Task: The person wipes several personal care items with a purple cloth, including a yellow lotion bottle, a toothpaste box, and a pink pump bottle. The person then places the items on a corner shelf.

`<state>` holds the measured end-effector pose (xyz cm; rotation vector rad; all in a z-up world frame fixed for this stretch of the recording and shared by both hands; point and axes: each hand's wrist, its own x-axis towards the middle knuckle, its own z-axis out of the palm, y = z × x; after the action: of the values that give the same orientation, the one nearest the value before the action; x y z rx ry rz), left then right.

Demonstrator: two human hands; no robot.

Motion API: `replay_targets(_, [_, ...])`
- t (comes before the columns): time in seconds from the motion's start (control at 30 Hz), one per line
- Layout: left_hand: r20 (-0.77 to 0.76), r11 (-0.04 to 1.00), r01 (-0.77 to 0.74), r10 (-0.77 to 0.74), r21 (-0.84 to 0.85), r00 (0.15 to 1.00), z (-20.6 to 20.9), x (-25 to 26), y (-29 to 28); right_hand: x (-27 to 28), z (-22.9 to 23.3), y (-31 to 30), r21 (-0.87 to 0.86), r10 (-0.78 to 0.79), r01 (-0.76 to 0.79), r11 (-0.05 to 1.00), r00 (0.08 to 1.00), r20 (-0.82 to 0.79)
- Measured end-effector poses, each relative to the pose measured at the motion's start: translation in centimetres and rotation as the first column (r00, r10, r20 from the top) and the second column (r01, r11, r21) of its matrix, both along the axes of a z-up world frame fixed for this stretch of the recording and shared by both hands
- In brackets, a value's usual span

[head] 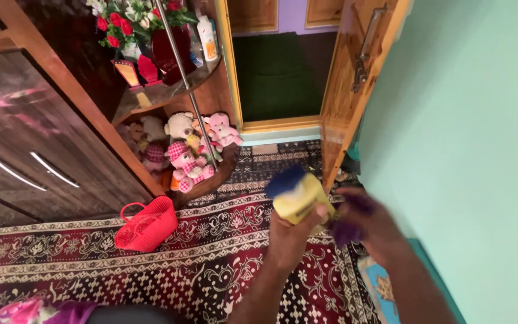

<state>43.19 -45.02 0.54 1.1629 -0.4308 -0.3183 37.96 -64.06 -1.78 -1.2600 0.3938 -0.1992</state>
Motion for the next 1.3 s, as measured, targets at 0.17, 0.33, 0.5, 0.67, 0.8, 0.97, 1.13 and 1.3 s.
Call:
replay_targets(0.17, [0.01, 0.994, -0.087, 0.088, -0.06, 0.996, 0.1, 2.3, -4.6, 3.3, 1.0, 2.9, -0.246, -0.109, 0.252, 0.936, 0.872, 0.478])
replay_targets(0.33, [-0.061, 0.996, -0.066, 0.062, -0.059, 0.996, 0.1, 4.5, -6.2, 3.8, 0.3, 4.7, -0.79, 0.34, 0.278, 0.546, 0.788, 0.512])
replay_targets(0.5, [-0.243, 0.993, -0.064, 0.086, 0.098, 0.966, 0.2, 6.7, -9.3, 10.0, 2.1, -1.4, -0.685, 0.402, 0.038, 0.727, 0.785, 0.471])
replay_targets(0.67, [-0.192, 0.986, -0.127, 0.104, -0.111, 0.976, -0.6, 8.1, -11.1, 10.5, 3.1, -2.4, -0.758, 0.567, 0.17, 0.63, 0.566, 0.598])
replay_targets(0.8, [-0.245, 0.974, -0.167, 0.127, -0.152, 0.961, -1.2, 8.1, -12.1, 13.0, 5.6, -2.9, -0.726, 0.603, 0.06, 0.685, 0.514, 0.611])
replay_targets(0.97, [0.034, 0.926, -0.365, 0.364, 0.095, 0.931, -1.4, 7.9, -12.9, 15.1, 6.4, -3.1, -0.797, 0.594, 0.434, 0.42, 0.533, 0.603])
replay_targets(1.13, [0.269, 0.81, -0.549, 0.492, 0.208, 0.828, -1.2, 11.3, -11.3, 13.0, 3.2, -2.3, -0.848, 0.712, 0.136, 0.512, 0.485, 0.508])
replay_targets(1.3, [-0.133, 0.894, -0.435, 0.42, -0.109, 0.898, -0.8, 13.7, -9.5, 15.5, 0.8, -2.5, -0.877, 0.666, 0.12, 0.465, 0.606, 0.435])
